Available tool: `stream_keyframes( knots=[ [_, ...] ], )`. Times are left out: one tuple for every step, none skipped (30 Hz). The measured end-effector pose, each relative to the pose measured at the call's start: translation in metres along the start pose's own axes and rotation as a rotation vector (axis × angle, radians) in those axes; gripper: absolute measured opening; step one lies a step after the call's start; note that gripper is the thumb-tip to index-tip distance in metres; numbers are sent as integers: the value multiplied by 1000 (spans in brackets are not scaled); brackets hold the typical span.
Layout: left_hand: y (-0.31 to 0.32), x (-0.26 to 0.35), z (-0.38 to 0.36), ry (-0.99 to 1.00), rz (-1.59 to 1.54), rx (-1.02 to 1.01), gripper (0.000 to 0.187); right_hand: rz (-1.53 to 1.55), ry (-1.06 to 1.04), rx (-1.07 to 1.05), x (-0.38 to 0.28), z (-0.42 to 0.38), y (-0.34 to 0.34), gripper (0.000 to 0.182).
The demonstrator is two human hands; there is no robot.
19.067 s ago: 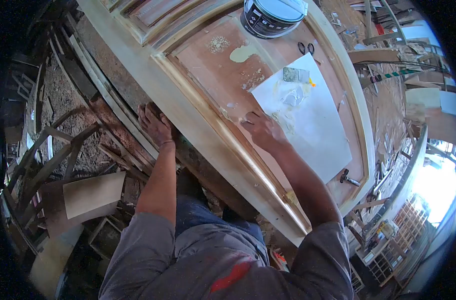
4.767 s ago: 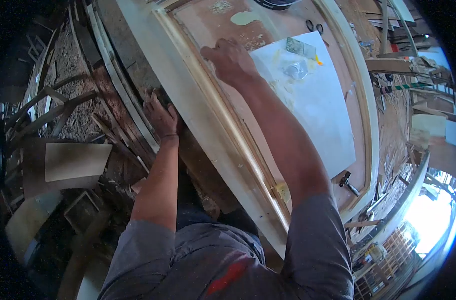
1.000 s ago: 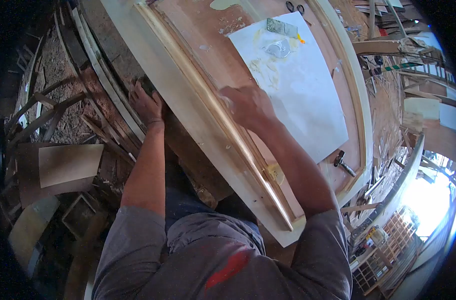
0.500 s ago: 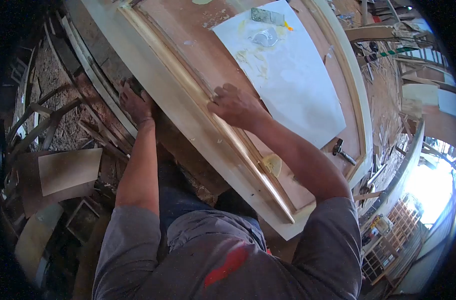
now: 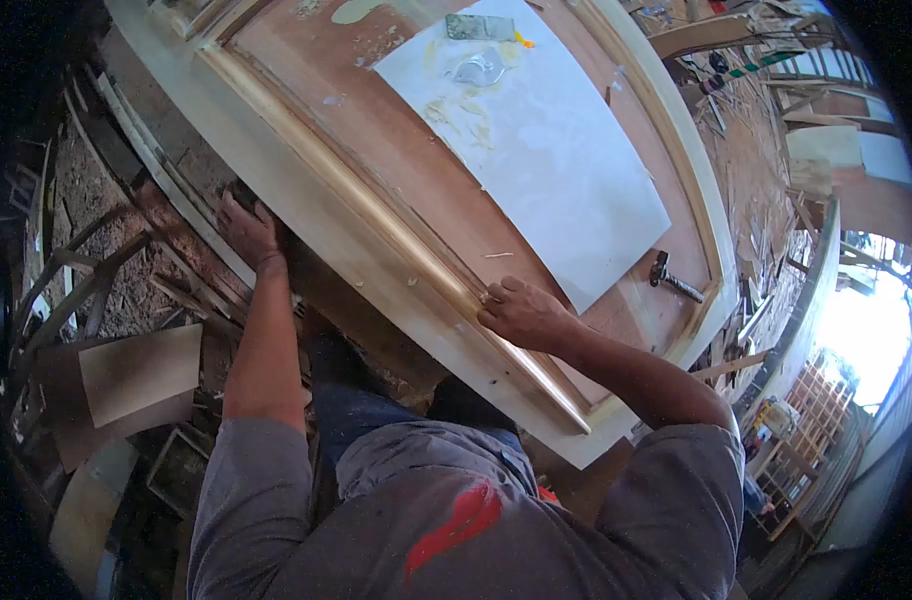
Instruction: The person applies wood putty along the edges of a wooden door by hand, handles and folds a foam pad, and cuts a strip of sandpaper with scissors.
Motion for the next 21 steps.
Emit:
stream_keyframes(
  knots=[
    [4,-5,0,6,6,7,68,3,8,16,-2,-7,1,12],
    [8,-9,0,12,12,14,68,91,55,43,0,-15,3,10],
    [6,-5,1,20,19,22,68,180,101,72,3,-23,4,8],
    [3,-4,-1,-6,9,23,67,268,150,104,5,-29,5,8],
    [2,-1,-2,-8,11,21,66,326,300,226,14,-40,1,8],
    [3,-2,-1,-12,13,19,66,383,449,347,22,-51,-5,10],
    [5,-6,0,-16,16,17,66,438,598,468,28,-63,-8,11],
    [8,-8,1,6,27,27,65,502,674,537,28,-68,-4,15],
    [9,-11,1,8,29,37,65,565,750,608,27,-71,3,19],
    [9,-12,0,13,29,47,65,627,827,683,25,-79,10,23],
    [8,-13,1,22,29,58,66,616,859,646,21,-85,15,24],
    [6,-12,1,73,-8,83,66,609,893,608,15,-92,21,24],
    [11,-16,4,65,8,77,66,604,925,568,10,-100,27,24],
    [15,-22,6,55,27,68,66,613,968,600,4,-115,32,22],
    [18,-25,7,45,45,58,66,622,1012,631,-3,-136,37,21],
    [14,-21,4,94,44,102,65,630,1057,660,-11,-156,42,20],
    [13,-22,5,95,37,93,65,656,1132,742,-17,-176,46,17],
    [18,-27,7,94,29,85,65,678,1205,827,-23,-196,50,15],
    [17,-27,9,94,21,76,64,700,1278,911,-30,-216,56,13],
    [23,-36,13,2,101,-25,65,791,1306,1031,-35,-232,65,15],
    [22,-36,13,-23,87,-45,66,798,1340,1121,-36,-238,64,18]
  ],
)
Point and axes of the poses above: each hand's wrist, its own z-axis towards the middle knuckle, its own y-axis out of the palm, x = y × z, the point moved 9 cm from there along z, towards the middle knuckle, and after that the axes turned 14 degrees about -y, right-handed, at the moved point
